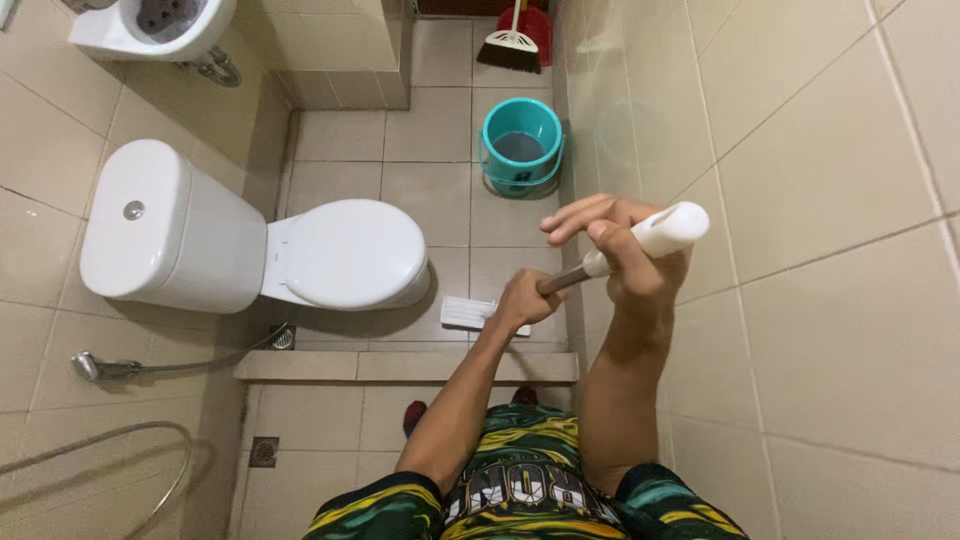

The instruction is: The person mopping the floor in a bathroom using a flat mop and a bucket of water, repeatedly dipping the mop and squeezing it by hand before wiping the floor tiles.

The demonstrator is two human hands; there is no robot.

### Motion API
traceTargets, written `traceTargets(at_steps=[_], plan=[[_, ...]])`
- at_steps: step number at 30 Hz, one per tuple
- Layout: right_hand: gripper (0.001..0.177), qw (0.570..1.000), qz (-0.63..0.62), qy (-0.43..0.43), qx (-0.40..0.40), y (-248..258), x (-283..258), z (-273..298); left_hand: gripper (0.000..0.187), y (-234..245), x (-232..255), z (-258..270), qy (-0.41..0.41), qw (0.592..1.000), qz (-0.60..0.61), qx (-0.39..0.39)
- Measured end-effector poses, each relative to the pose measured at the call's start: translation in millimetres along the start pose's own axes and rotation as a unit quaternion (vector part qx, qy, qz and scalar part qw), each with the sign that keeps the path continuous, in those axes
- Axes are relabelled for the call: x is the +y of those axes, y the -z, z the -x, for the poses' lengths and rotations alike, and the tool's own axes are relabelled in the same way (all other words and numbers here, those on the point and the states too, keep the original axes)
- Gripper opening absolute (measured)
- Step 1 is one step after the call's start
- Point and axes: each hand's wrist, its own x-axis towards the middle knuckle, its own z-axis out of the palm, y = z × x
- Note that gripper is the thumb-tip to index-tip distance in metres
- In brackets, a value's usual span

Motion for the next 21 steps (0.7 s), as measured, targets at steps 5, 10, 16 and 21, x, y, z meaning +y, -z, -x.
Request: traceTargets(at_steps=[5, 10, 16, 21], plan=[[0.021, 0.997, 0.016, -0.001, -0.075, 42.2, 0.8, -19.3, 0.031, -16.3, 35.1, -23.2, -0.004, 0.995, -0.003, -0.097], [0.014, 0.99, 0.064, -0.004, -0.127, 64.2, 20.8, -36.3, 0.027, -33.7, 31.1, -28.1, 0.064, 0.996, -0.001, -0.064], [0.02, 0.949, 0.229, 0.072, -0.206, 48.7, 11.5, -41.9, 0.024, -31.7, 9.5, -18.9, 0.119, 0.992, -0.008, -0.037], [0.022, 0.917, 0.301, 0.111, -0.235, -4.3, 17.0, -45.0, 0.025, -2.7, -23.6, -3.0, 0.038, 0.997, -0.062, -0.012]])
